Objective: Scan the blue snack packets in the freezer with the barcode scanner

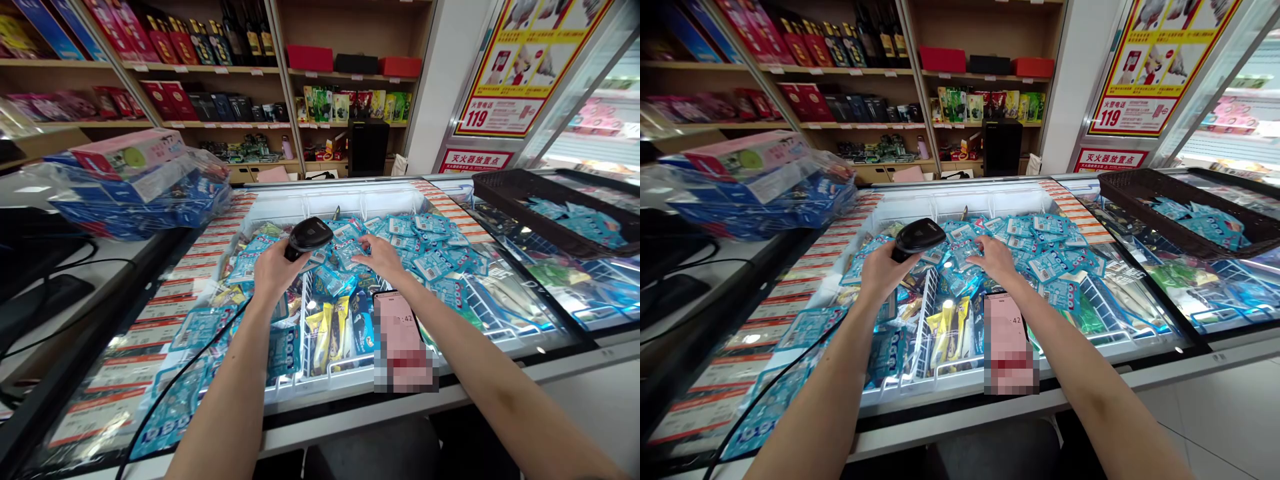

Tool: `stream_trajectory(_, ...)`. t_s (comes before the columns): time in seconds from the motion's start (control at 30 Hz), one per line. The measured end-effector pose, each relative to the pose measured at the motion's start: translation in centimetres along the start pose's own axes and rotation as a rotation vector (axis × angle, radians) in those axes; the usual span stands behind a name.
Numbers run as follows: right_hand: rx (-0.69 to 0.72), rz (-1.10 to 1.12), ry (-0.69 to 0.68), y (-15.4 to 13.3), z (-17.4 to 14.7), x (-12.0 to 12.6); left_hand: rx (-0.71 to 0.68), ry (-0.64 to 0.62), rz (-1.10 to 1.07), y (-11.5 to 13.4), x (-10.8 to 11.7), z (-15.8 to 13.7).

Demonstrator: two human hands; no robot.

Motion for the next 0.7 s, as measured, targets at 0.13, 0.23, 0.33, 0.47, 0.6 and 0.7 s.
stream_trajectory(0.13, -0.118, 0.147, -0.042, 0.9, 0.4, 0.2, 0.006, 0.001, 0.01, 0.0, -0.1, 0.0)
stream_trajectory(0.23, -0.156, 0.275, -0.062, 1.3, 0.5, 0.5, -0.003, 0.006, 0.007, 0.0, 0.0, 0.0)
stream_trajectory(0.33, -0.186, 0.386, -0.065, 1.2, 0.5, 0.8, -0.01, -0.002, 0.008, 0.1, 0.0, 0.0)
stream_trajectory(0.47, -0.219, 0.524, -0.037, 0.9, 0.5, 1.1, -0.017, 0.008, 0.023, 0.2, 0.0, 0.0)
stream_trajectory(0.6, -0.21, 0.676, 0.022, 1.0, 0.4, 1.1, -0.017, 0.015, 0.036, 0.2, -0.1, 0.0)
stream_trajectory(0.7, -0.223, 0.768, 0.069, 1.1, 0.2, 1.2, -0.019, 0.009, 0.037, 0.1, -0.2, 0.0)
Point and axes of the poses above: each hand's wrist, its own z-axis towards the middle knuckle, its own x-axis out of the back of the hand, y = z × x, the point moved 1 cm from there along z, towards the middle knuckle, and after that the axes turned 15 degrees about z, right-handed, at the moved point
